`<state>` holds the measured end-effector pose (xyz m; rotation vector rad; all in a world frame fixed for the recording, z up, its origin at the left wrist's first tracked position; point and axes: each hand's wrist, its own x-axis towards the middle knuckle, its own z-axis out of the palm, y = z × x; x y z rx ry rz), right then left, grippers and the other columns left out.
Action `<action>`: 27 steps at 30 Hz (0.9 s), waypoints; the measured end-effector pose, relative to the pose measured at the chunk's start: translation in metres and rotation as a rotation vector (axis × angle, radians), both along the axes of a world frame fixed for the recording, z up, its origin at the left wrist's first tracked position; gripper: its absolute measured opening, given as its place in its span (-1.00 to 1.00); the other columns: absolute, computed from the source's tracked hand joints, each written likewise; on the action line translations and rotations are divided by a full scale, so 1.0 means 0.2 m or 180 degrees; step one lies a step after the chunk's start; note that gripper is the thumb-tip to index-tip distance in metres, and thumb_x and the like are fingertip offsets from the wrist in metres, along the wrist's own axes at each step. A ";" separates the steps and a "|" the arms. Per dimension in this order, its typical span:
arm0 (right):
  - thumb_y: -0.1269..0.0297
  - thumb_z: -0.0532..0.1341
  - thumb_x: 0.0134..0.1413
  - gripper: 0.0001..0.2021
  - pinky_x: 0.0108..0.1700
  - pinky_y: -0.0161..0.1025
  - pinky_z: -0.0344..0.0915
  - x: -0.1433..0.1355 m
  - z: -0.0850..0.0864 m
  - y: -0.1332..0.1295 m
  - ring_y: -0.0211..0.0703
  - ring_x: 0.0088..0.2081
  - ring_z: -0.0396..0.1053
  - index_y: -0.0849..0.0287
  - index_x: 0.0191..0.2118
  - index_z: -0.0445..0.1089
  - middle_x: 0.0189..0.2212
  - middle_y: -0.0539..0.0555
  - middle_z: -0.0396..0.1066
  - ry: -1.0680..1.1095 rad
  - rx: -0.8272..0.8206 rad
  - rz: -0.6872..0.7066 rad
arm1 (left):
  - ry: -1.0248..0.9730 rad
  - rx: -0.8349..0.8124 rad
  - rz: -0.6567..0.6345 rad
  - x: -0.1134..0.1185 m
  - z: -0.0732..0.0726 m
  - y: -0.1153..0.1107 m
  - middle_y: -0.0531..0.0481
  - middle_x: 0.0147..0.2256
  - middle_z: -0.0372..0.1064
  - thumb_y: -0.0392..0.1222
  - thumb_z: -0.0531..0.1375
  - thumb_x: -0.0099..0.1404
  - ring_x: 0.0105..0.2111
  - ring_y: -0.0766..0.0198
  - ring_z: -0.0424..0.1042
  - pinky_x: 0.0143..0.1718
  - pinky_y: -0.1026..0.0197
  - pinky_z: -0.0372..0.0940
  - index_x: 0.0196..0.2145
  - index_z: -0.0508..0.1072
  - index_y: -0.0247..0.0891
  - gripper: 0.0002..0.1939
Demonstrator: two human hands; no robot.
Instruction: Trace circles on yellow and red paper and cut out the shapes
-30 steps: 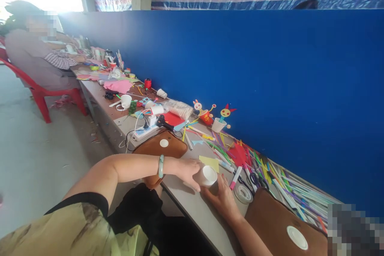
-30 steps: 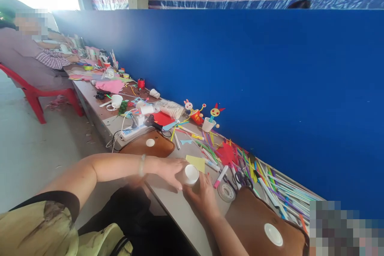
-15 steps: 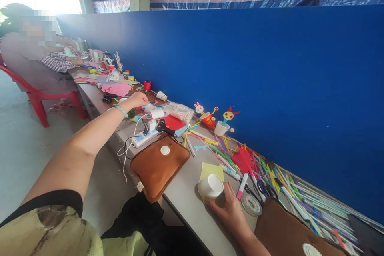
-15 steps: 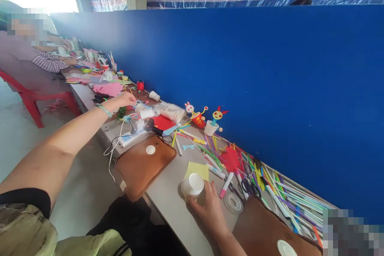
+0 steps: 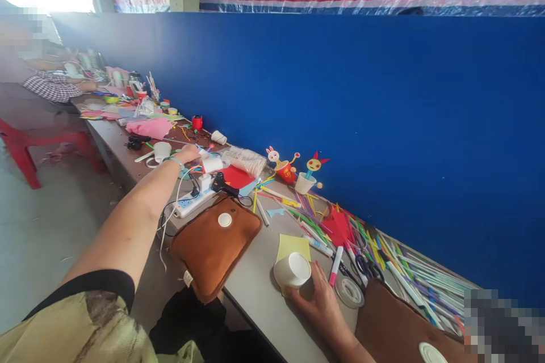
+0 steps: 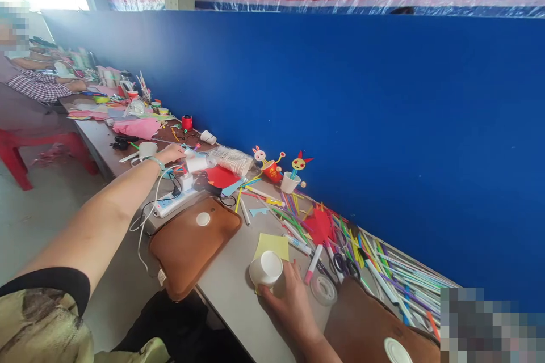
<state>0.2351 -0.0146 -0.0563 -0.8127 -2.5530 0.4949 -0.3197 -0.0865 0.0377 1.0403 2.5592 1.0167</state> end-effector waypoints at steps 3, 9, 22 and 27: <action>0.00 0.24 0.04 -0.59 -0.04 0.03 0.44 0.00 0.00 0.00 0.13 -0.07 0.48 0.13 -0.05 0.38 -0.16 0.16 0.52 0.0010 0.0006 0.0027 | 0.0355 0.0059 0.0101 0.01 0.03 0.02 -0.16 -0.08 0.51 -0.21 0.19 0.36 -0.18 0.13 0.51 -0.15 0.13 0.42 0.02 0.48 -0.39 -0.68; -0.02 0.25 0.03 -0.58 -0.06 0.01 0.45 0.00 0.03 -0.02 0.11 -0.12 0.49 0.12 -0.05 0.40 -0.18 0.15 0.52 0.0053 -0.0062 0.0034 | 0.1324 0.0404 -0.0253 0.03 0.17 0.01 -0.12 0.07 0.50 -0.29 0.10 0.33 0.07 0.08 0.43 0.17 0.15 0.23 0.05 0.55 -0.25 -0.62; -0.05 0.25 0.00 -0.52 0.16 0.12 0.32 -0.01 0.06 -0.03 0.15 -0.02 0.45 0.12 -0.01 0.39 -0.14 0.16 0.51 -0.0074 -0.0190 -0.0039 | 0.1586 0.0040 -0.0671 -0.04 0.11 0.03 -0.11 -0.05 0.57 -0.37 0.09 0.21 -0.03 0.09 0.52 0.06 0.23 0.31 -0.12 0.64 -0.26 -0.61; -0.06 0.26 -0.01 -0.54 0.10 0.11 0.36 -0.01 0.07 -0.03 0.15 -0.05 0.45 0.12 -0.05 0.39 -0.18 0.15 0.51 -0.0009 -0.0171 -0.0002 | 0.1625 0.0195 -0.0543 -0.03 0.14 -0.01 -0.12 0.07 0.48 -0.29 0.13 0.18 0.04 0.13 0.46 0.13 0.26 0.25 -0.03 0.57 -0.27 -0.59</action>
